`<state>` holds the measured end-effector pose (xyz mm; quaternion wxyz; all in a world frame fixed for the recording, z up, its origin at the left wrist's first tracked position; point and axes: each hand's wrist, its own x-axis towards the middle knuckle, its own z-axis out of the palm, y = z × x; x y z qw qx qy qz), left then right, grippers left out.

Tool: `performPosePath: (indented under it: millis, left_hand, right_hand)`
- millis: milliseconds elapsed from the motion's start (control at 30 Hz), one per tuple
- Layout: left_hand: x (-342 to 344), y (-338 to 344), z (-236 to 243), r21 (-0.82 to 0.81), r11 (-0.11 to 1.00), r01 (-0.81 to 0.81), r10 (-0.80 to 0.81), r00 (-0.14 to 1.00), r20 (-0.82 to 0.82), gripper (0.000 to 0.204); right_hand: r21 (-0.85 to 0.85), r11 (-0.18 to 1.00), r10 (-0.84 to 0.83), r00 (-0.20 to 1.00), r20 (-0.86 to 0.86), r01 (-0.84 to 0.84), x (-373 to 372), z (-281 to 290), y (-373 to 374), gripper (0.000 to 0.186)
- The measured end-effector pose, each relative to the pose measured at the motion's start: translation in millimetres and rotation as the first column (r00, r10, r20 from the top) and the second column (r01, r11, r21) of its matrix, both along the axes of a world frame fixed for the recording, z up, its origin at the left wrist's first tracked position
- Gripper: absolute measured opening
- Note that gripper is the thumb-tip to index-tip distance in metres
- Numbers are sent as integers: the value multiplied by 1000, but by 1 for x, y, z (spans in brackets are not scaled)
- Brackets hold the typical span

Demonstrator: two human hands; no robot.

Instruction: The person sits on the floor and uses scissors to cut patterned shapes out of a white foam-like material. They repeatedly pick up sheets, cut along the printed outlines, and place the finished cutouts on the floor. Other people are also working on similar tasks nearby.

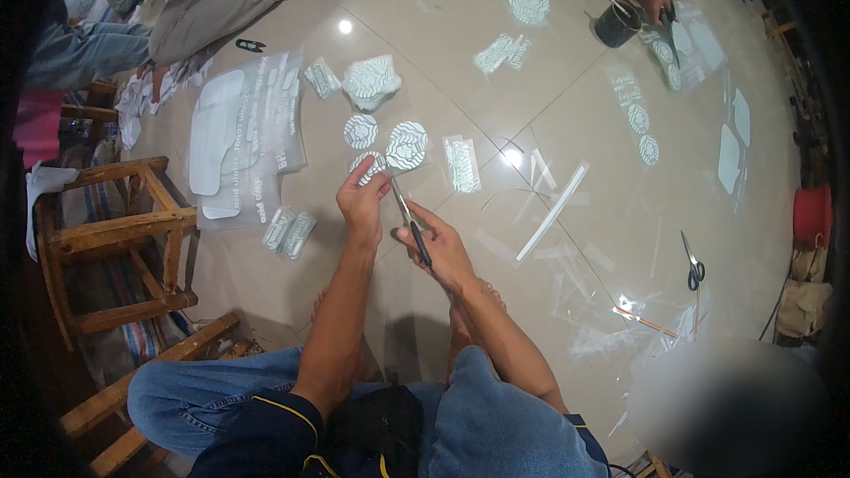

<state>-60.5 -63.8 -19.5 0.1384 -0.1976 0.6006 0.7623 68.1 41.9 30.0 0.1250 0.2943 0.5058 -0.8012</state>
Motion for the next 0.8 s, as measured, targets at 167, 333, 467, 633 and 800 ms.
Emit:
performPosePath:
  millis: [167,333,467,633,800]
  left_hand:
    - [0,0,0,-29,1000,6,-6,1000,1,50]
    - [0,2,2,-46,998,33,-33,999,4,50]
    - [1,-3,3,-62,994,86,-85,996,13,51]
    - [2,-5,4,-20,996,86,-86,996,5,51]
    - [2,-6,2,0,999,42,-42,999,-21,52]
  right_hand:
    - [0,1000,8,1000,9,-8,1,1,1,75]
    - [-2,1000,4,1000,16,-4,1,1,2,75]
    - [0,1000,2,1000,-4,-2,-9,3,3,75]
    - [-52,999,-6,1000,-29,4,-23,-13,2,76]
    - [-53,999,3,999,-39,-5,-31,-19,2,76]
